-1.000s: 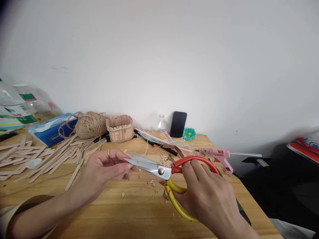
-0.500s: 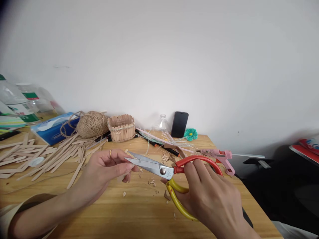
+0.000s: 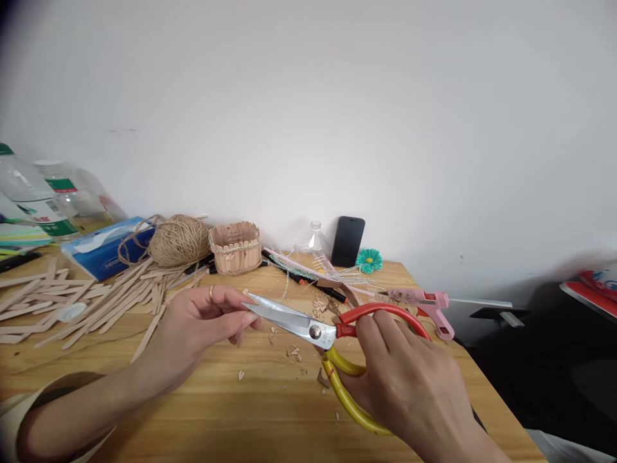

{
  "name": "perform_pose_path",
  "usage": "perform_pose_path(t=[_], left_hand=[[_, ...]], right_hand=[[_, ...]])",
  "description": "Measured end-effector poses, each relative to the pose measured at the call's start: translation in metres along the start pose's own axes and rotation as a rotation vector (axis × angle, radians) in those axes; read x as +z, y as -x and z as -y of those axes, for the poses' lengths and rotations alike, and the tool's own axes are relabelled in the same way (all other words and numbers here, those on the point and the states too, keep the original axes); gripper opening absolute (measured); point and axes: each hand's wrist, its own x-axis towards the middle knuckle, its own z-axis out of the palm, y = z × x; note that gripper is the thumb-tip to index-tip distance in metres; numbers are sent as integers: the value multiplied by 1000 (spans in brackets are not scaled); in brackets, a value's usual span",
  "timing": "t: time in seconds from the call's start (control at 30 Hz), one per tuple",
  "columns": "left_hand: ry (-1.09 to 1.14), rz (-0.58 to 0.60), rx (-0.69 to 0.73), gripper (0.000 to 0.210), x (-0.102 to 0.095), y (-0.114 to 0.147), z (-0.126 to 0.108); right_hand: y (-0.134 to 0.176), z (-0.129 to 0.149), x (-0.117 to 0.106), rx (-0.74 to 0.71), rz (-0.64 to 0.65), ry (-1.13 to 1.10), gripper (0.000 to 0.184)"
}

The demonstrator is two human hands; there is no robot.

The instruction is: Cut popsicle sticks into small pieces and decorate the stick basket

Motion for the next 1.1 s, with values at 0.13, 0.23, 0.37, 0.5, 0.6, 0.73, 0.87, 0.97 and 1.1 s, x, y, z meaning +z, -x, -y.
perform_pose_path(t=[0.13,0.23,0.37,0.5,0.6,0.73,0.87,0.97,1.1], left_hand=[[-39,-11,12,6,-1,-1,-3],[-38,-4,-7,6,-1,-2,-3],[-18,1,-30,5,-2,-5,-2],[18,-4,-33,7,0,-6,-3],[29,-10,-35,7,1,-6,-4],[28,-22,-39,7,1,-4,-2],[27,-36,-50,8,1,-3,-1],[25,-29,-51,8,1,-3,-2],[12,-34,-48,8,1,-1,-2]], right_hand=[[-4,0,-3,-14,-9,-18,26],[-3,-1,-3,-23,-27,-12,27],[2,-4,0,6,-49,-31,31],[7,-6,1,147,22,-117,44],[6,-5,-2,138,39,-114,51],[3,0,-4,70,-12,-125,44],[6,0,-4,24,-22,-87,35],[8,-1,-4,9,-5,-63,33],[8,-3,-5,1,-31,-36,32]])
